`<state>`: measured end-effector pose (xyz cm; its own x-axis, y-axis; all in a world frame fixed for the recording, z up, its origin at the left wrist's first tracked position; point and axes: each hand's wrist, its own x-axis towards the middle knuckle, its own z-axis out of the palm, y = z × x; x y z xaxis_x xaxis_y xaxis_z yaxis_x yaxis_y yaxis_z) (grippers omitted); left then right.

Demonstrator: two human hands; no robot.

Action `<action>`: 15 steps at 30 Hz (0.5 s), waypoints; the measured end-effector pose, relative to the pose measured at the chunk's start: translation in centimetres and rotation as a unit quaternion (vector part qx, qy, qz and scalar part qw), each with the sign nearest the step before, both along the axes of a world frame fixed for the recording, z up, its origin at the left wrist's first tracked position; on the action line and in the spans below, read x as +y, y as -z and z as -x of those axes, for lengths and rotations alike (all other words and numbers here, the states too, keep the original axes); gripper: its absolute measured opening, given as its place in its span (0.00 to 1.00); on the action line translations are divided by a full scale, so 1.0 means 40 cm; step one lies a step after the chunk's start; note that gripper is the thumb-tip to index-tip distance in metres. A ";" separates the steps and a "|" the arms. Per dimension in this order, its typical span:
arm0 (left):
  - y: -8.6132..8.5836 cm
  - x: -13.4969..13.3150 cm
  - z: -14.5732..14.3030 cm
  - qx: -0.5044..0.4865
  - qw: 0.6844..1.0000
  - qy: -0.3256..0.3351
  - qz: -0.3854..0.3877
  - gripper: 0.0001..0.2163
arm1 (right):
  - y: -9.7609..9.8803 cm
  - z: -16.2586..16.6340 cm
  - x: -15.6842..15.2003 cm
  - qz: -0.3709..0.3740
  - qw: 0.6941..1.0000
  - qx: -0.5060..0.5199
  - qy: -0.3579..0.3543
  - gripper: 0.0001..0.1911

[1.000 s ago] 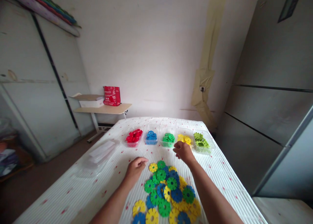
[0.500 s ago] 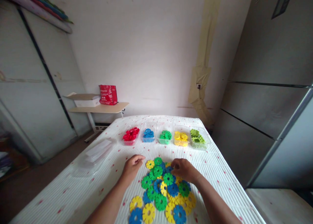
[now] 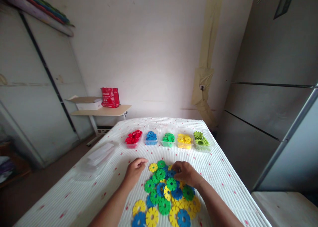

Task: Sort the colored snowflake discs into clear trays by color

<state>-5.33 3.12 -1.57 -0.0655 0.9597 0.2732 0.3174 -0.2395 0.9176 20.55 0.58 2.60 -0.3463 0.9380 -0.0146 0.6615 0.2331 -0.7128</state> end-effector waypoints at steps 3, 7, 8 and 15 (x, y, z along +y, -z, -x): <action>-0.001 -0.001 -0.001 0.000 1.000 0.001 -0.002 0.09 | 0.006 0.000 0.003 0.018 0.999 0.049 0.013 0.14; -0.003 -0.001 -0.002 0.005 1.000 0.002 -0.006 0.09 | 0.011 -0.002 0.008 0.095 0.972 0.212 0.035 0.14; -0.003 0.000 -0.002 0.006 1.000 0.001 -0.005 0.09 | 0.010 -0.002 0.008 0.116 0.961 0.249 0.038 0.14; -0.026 -0.021 -0.012 0.059 0.996 0.003 -0.063 0.09 | 0.000 0.005 0.007 0.136 0.921 0.358 0.074 0.15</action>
